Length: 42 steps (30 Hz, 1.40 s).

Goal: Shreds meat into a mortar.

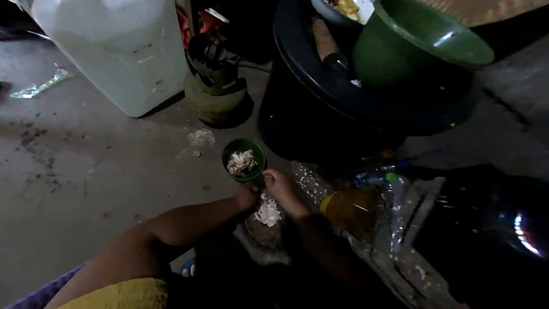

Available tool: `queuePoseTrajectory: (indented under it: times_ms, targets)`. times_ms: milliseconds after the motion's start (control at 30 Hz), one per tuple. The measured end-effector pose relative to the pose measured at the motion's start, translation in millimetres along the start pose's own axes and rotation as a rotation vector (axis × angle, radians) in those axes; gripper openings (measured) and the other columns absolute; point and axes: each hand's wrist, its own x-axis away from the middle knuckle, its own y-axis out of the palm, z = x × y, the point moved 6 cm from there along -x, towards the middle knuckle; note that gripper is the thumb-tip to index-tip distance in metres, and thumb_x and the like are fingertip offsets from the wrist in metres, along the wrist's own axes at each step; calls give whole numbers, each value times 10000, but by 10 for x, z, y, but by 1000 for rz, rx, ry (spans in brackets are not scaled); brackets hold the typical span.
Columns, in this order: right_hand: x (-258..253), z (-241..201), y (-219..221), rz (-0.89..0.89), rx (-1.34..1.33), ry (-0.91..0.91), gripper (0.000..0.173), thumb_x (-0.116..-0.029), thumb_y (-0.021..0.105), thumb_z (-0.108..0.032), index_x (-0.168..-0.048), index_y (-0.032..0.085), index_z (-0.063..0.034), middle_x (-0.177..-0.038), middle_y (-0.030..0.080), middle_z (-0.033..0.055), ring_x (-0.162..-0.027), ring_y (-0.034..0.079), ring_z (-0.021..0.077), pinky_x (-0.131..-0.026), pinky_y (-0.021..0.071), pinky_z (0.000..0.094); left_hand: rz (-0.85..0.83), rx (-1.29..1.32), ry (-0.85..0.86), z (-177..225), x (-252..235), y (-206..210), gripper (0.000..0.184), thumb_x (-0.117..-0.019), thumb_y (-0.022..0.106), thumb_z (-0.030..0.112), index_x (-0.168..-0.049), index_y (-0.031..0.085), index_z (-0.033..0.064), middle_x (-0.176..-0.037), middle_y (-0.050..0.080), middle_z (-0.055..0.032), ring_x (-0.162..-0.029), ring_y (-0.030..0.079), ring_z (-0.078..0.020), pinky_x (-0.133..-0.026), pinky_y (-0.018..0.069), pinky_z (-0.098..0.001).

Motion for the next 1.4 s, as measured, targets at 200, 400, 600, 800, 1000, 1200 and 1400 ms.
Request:
queuePoseTrajectory:
  times_ms: [200,400,600,800,1000,1200,1400]
  targets:
    - [-764,-741,334,-35,263,-76,435,-1005,653,-357,-1331,656,-69,-1450,545,202,-1299,563,393,-1037,486,594,181,143,-155,-250,-2,-428,383,-1107,430,259,-1359,545,-5,-1310,605,-235,-1214,603,-332,-1048,465,-495]
    - [-957,-738,534,-178,355,10,453,-997,663,-233,-1380,603,0,-1515,475,244,-1318,548,424,-1056,477,597,282,208,-155,-322,-66,-700,428,-1028,571,178,-1408,487,-2,-1308,604,-207,-1194,613,-291,-1035,485,-447]
    - [-866,-126,503,4,-269,-59,335,-1022,652,-244,-1193,675,43,-1298,613,211,-1114,663,287,-985,557,433,241,-205,97,-211,-433,-765,530,-1003,640,243,-1495,500,105,-1512,488,-166,-1405,461,-343,-1151,392,-523]
    - [-741,262,746,135,-1006,65,262,-1050,584,-106,-1223,595,91,-1022,690,153,-831,691,142,-795,595,286,166,-571,194,-148,-673,-656,331,-1030,591,339,-1315,685,201,-1447,573,-84,-1379,460,-341,-1128,354,-546]
    - [-581,180,556,287,-1619,104,196,-1089,446,-51,-1249,505,46,-971,590,82,-757,633,122,-766,591,275,238,-628,212,-162,-733,-607,297,-1012,619,329,-1243,725,175,-1400,606,-73,-1351,480,-329,-1120,360,-535]
    - [-305,346,309,-37,-980,120,318,-1074,506,-73,-1370,548,36,-1203,638,155,-952,667,147,-841,571,287,283,-425,247,41,-438,-538,419,-973,601,219,-1377,601,105,-1516,495,-136,-1449,388,-351,-1170,289,-585]
    - [87,641,455,-124,-704,67,296,-1082,486,-100,-1283,591,90,-998,667,122,-787,651,83,-744,565,250,10,-56,271,213,-123,-45,389,-1085,485,277,-1388,623,74,-1401,605,-161,-1335,548,-267,-1160,388,-453]
